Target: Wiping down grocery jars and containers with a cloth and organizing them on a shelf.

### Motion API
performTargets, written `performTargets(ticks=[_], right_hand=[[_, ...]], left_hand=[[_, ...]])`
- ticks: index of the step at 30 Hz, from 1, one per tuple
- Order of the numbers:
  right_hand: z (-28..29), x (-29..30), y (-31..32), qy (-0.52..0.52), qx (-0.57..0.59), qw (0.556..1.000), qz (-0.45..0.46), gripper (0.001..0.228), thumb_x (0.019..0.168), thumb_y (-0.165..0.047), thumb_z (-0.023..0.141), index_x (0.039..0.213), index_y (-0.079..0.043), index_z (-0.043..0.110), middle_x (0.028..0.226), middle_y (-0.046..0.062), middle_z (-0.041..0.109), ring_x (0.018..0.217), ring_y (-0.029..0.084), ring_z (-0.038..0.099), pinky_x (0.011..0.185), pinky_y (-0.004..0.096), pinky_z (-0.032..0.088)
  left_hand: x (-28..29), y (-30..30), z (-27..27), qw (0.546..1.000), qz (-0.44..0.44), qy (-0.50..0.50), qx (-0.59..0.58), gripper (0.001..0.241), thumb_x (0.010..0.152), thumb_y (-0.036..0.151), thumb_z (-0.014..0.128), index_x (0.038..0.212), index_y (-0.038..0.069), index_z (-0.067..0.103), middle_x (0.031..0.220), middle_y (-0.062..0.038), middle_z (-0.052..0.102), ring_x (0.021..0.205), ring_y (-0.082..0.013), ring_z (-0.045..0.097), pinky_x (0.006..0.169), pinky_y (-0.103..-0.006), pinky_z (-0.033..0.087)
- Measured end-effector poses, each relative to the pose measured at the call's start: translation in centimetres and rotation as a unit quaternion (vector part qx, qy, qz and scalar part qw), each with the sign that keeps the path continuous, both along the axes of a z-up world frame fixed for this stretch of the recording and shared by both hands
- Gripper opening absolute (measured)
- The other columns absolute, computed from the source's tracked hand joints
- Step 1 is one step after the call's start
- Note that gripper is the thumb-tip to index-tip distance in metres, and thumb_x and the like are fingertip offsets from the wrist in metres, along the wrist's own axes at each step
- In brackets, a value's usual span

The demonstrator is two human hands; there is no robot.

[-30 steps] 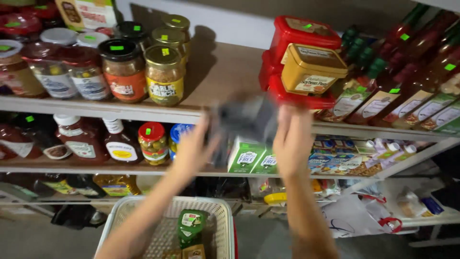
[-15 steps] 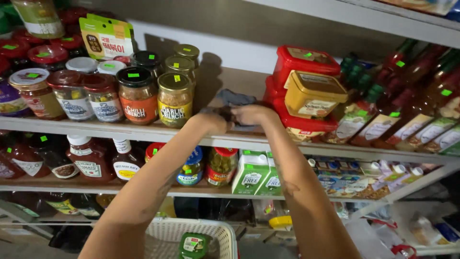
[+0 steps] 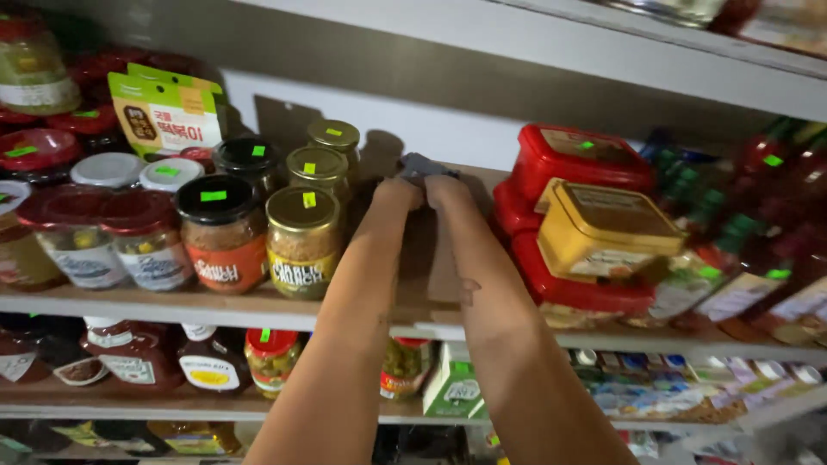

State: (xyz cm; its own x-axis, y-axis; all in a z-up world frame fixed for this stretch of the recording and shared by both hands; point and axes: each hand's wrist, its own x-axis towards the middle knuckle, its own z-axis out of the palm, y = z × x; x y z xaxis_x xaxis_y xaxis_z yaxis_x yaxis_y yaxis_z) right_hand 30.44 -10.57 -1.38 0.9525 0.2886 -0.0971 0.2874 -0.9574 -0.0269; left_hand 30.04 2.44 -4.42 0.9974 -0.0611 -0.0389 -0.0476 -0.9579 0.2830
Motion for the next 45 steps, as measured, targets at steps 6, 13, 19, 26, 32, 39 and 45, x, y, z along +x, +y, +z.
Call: performTargets(ticks=[6, 13, 19, 26, 32, 39, 45], right_hand=[[3.7, -2.1, 2.1, 0.014, 0.078, 0.997, -0.024, 0.04, 0.089, -0.022, 0.055, 0.121, -0.003, 0.07, 0.121, 0.022, 0.071, 0.102, 0.037, 0.066, 0.085, 0.048, 0.054], [5.5, -6.7, 3.2, 0.046, 0.165, 0.983, -0.06, 0.047, 0.092, -0.037, 0.052, 0.124, -0.006, 0.067, 0.12, 0.02, 0.071, 0.101, 0.034, 0.064, 0.087, 0.046, 0.051], [1.7, -5.7, 0.9, 0.071, 0.238, 0.964, -0.098, 0.054, 0.095, -0.049, 0.05, 0.126, -0.007, 0.065, 0.119, 0.018, 0.07, 0.101, 0.032, 0.061, 0.088, 0.043, 0.049], [0.9, -5.9, 0.5, -0.018, 0.157, 0.985, 0.067, 0.038, 0.099, -0.026, 0.047, 0.127, -0.005, 0.062, 0.113, 0.026, 0.068, 0.094, 0.041, 0.063, 0.083, 0.048, 0.049], [0.3, -12.9, -0.3, -0.135, -0.022, 0.963, 0.232, 0.026, 0.079, -0.004, 0.062, 0.1, -0.007, 0.076, 0.106, 0.025, 0.071, 0.101, 0.044, 0.067, 0.085, 0.05, 0.053], [4.6, -21.5, -2.0, -0.147, 0.092, 0.952, 0.254, 0.024, 0.076, -0.009, 0.069, 0.098, -0.004, 0.076, 0.098, 0.026, 0.07, 0.091, 0.045, 0.069, 0.078, 0.051, 0.054], [7.5, -20.5, -3.0, -0.174, 0.082, 0.951, 0.241, 0.035, 0.081, -0.009, 0.066, 0.115, -0.004, 0.069, 0.102, 0.027, 0.07, 0.092, 0.046, 0.067, 0.079, 0.052, 0.053]], left_hand=[[5.1, 0.9, -1.2, 0.997, 0.072, -0.015, -0.038, 0.048, 0.1, 0.032, 0.05, 0.143, 0.013, 0.058, 0.153, -0.015, 0.048, 0.141, -0.0327, 0.048, 0.112, -0.0482, 0.041], [6.0, 0.3, -2.6, 0.983, 0.11, -0.135, -0.056, 0.04, 0.106, 0.031, 0.052, 0.137, 0.012, 0.069, 0.144, -0.013, 0.064, 0.131, -0.0296, 0.062, 0.105, -0.0418, 0.051], [-0.6, -1.2, -0.9, 0.995, 0.086, -0.03, 0.034, 0.04, 0.097, 0.026, 0.065, 0.135, 0.015, 0.066, 0.144, -0.009, 0.061, 0.13, -0.0263, 0.06, 0.097, -0.039, 0.055], [-8.1, 0.4, -1.0, 0.996, 0.072, -0.043, 0.01, 0.031, 0.095, 0.023, 0.066, 0.124, 0.014, 0.074, 0.137, -0.009, 0.066, 0.126, -0.0282, 0.064, 0.094, -0.0398, 0.056], [-19.1, 1.8, 0.9, 0.989, -0.015, -0.101, 0.108, 0.028, 0.095, 0.018, 0.063, 0.119, 0.012, 0.076, 0.13, -0.011, 0.07, 0.119, -0.0295, 0.067, 0.089, -0.0421, 0.059], [-27.4, 1.1, 7.8, 0.937, -0.125, -0.304, 0.117, 0.025, 0.091, 0.015, 0.064, 0.113, 0.01, 0.076, 0.115, -0.016, 0.073, 0.105, -0.0339, 0.071, 0.084, -0.0453, 0.058], [-22.2, 1.4, 7.2, 0.903, -0.132, -0.375, 0.16, 0.017, 0.091, 0.011, 0.064, 0.1, 0.007, 0.078, 0.11, -0.018, 0.074, 0.099, -0.0351, 0.073, 0.078, -0.045, 0.059]])
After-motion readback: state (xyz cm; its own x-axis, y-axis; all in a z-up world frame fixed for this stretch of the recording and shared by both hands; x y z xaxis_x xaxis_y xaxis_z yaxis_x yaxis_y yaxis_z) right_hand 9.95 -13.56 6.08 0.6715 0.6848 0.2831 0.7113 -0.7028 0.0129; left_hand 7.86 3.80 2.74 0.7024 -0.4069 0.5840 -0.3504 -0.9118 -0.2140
